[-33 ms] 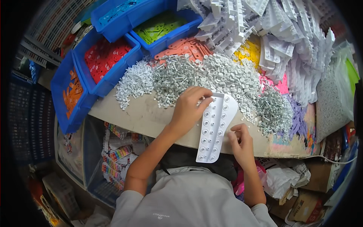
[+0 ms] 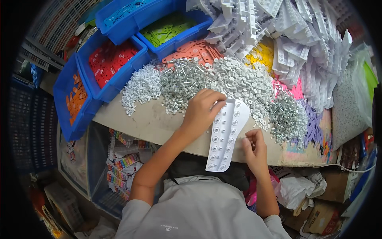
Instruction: Assembling a colorful toy by inserting small plastic pieces into a white base.
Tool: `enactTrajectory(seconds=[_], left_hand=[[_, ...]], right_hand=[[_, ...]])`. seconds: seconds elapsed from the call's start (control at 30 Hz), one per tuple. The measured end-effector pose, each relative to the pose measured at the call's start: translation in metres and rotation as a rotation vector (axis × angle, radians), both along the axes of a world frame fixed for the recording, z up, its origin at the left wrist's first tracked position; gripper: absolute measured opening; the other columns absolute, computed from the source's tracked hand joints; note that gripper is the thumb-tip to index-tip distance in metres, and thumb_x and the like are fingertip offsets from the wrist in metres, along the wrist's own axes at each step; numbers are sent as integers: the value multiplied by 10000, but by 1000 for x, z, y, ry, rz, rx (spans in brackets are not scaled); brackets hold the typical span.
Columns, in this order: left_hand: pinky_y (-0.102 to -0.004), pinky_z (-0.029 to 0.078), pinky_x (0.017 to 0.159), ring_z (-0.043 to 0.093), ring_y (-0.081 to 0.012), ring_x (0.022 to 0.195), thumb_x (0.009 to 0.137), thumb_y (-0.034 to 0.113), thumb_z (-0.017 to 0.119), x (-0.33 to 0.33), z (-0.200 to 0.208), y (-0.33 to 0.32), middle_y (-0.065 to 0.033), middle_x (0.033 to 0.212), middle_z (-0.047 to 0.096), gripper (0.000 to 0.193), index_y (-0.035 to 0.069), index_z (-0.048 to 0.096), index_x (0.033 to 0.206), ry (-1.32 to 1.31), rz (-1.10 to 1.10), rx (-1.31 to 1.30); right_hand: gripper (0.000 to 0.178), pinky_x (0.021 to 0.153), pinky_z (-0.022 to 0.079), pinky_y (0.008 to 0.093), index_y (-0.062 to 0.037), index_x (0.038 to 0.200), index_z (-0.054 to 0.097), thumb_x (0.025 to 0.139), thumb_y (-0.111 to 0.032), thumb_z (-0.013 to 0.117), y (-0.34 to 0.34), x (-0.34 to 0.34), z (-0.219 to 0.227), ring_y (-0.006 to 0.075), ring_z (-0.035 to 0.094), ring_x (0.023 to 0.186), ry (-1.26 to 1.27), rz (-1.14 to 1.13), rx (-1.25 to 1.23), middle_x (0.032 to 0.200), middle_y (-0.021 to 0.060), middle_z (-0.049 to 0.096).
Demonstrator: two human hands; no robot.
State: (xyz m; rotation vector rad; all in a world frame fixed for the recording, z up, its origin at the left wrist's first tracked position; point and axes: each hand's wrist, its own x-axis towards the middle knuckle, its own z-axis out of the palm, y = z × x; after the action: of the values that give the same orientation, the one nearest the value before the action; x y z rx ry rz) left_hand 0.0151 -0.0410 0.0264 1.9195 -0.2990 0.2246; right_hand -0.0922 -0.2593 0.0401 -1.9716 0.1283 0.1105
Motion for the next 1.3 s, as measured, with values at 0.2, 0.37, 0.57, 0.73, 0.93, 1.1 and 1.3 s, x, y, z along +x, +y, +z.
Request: enactTrajectory(seconds=[0.2, 0.37, 0.57, 0.73, 0.93, 1.1, 1.3], left_hand=[[-382, 523, 760, 656, -275, 845, 839, 89, 761, 29, -19, -20, -82, 882, 711, 99, 36, 725, 915, -169, -85, 189], [-392, 518, 743, 642, -278, 821, 831, 92, 760, 30, -19, -24, -73, 817, 682, 70, 52, 710, 859, -192, -86, 181], [-385, 480, 845, 620, -251, 970, 820, 105, 764, 26, -17, -19, -35, 975, 670, 66, 73, 723, 861, -296, -81, 326], [-404, 443, 893, 610, -245, 981, 852, 140, 750, 11, -14, -9, -33, 1025, 669, 156, 87, 740, 999, -374, -7, 348], [-420, 436, 872, 615, -272, 957, 894, 238, 740, -38, -15, 15, -75, 933, 681, 304, 51, 710, 1132, -29, 21, 302], [-425, 441, 867, 603, -285, 971, 870, 306, 771, -75, -14, 8, -97, 997, 680, 526, -9, 642, 1270, -46, -28, 351], [-424, 436, 895, 590, -292, 1023, 881, 254, 755, -69, -19, 6, -105, 1063, 661, 485, -2, 638, 1276, -82, -51, 335]], right_hand=[[101, 773, 492, 245, 4, 1102, 558, 1020, 21, 502, -22, 9, -27, 109, 620, 849, 4, -38, 213, 993, 69, 630], [104, 902, 518, 277, 18, 1105, 583, 1026, 31, 517, -5, 20, -5, 168, 692, 994, -121, -225, 250, 1105, 123, 692], [91, 917, 523, 276, 7, 1113, 591, 1030, -6, 556, 26, 45, 6, 161, 699, 1002, -331, -130, 131, 1061, 106, 700], [67, 948, 418, 379, -21, 924, 662, 886, -42, 713, 39, 69, -11, 251, 574, 1001, -453, -61, -232, 976, 84, 667], [103, 945, 393, 390, -50, 871, 663, 850, -50, 765, 49, 79, -18, 244, 550, 965, -476, -41, -362, 927, 66, 670], [114, 889, 437, 381, -33, 859, 654, 843, -20, 766, 53, 80, -22, 244, 562, 943, -467, -85, -356, 918, 76, 673], [123, 748, 541, 328, -3, 862, 643, 834, 58, 747, 48, 79, -25, 234, 635, 855, -477, -62, -303, 897, 91, 650]])
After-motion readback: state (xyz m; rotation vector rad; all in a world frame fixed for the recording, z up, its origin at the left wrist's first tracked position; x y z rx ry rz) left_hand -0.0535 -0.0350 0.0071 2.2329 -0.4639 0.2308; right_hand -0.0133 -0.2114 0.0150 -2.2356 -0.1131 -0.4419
